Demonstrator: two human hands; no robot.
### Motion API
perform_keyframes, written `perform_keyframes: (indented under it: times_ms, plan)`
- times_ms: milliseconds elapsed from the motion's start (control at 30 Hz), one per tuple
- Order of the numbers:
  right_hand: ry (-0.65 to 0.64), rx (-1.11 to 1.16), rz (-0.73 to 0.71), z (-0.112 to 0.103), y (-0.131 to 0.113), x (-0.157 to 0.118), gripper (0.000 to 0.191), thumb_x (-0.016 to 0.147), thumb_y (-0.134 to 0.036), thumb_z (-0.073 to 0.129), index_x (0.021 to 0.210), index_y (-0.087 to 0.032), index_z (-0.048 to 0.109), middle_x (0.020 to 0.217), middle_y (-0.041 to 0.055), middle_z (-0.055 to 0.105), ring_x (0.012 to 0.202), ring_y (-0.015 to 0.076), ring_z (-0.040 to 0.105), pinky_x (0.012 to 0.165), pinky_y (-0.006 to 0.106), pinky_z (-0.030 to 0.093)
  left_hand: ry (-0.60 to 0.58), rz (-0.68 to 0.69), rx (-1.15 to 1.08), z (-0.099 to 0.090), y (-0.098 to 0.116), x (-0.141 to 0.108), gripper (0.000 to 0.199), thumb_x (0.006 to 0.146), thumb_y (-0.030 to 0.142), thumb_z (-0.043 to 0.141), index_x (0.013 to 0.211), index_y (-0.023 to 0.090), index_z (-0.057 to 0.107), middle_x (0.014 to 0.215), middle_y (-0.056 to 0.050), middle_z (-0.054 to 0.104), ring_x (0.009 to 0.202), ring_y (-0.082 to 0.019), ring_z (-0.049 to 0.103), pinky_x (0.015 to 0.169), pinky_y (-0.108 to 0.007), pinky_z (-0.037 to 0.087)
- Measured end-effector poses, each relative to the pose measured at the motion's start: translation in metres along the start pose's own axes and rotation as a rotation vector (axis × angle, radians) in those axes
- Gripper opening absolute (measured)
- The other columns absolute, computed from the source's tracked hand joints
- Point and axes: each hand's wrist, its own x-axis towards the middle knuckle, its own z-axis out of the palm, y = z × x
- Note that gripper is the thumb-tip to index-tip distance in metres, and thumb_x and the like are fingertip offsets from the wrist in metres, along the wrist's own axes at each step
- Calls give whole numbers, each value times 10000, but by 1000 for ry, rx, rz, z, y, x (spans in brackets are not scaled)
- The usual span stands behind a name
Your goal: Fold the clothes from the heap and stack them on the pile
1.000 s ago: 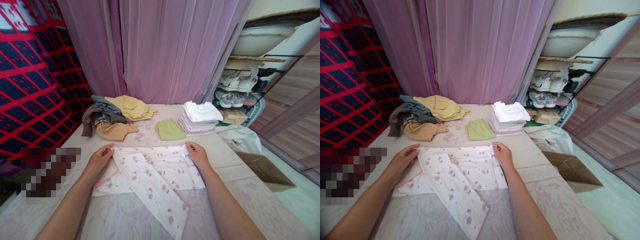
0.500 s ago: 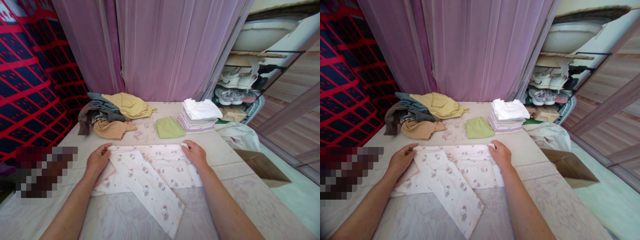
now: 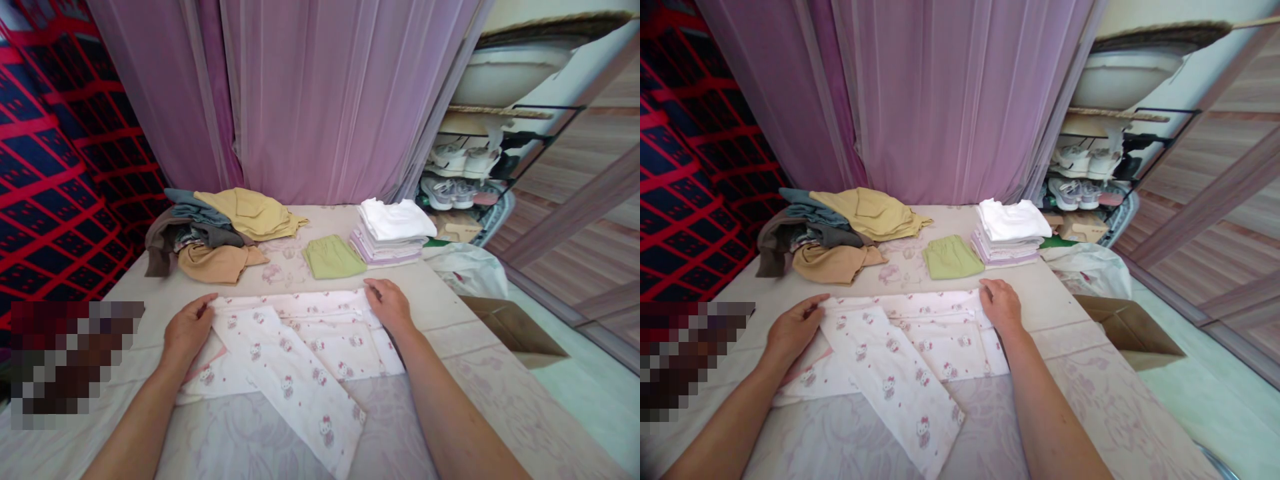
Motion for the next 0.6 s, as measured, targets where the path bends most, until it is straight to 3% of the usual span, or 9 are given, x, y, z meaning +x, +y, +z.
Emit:
perform_keyframes:
  times_ms: [100,200,300,433,533,600]
  plan:
    - [-21,-16,-67,3,3,1,323,870,-339,460,1100,-221,654,1186,89,618,1094,248,531,898,401,405,-2,24,-9,1,0,-1,391,770,344,474,1076,246,697,784,-9,689,685,-192,617,647,-270,459]
    - [-28,37,-95,7,6,2,248,836,-381,510,948,-234,676,1161,67,635,1107,250,531,908,406,394,-10,31,-56,1,-1,-3,412,765,338,483,1115,230,671,812,-1,692,702,-181,622,673,-262,470]
    - [-20,106,-33,8,4,3,254,837,-405,484,891,-226,657,986,64,688,936,225,603,803,344,432,-8,36,-112,2,-4,-3,437,755,334,512,1153,214,645,897,-13,692,765,-180,630,746,-269,483]
    - [-17,25,70,7,0,4,317,819,-451,481,979,-228,641,777,45,677,742,222,603,678,324,423,40,77,-190,3,-7,-1,403,705,326,591,1079,197,674,994,-51,661,895,-194,608,818,-292,473]
    - [16,-2,3,11,2,3,352,801,-436,474,1004,-202,641,850,69,680,777,232,597,706,344,438,-11,-33,-428,-1,-14,4,426,679,342,618,1076,193,661,984,-51,648,774,-153,602,617,-238,471]
    - [66,20,-27,12,6,3,371,810,-412,432,1005,-179,644,907,94,680,802,238,599,731,361,456,-77,-160,-646,-5,-21,8,484,675,366,615,1121,178,623,973,-48,641,616,-99,561,456,-185,383]
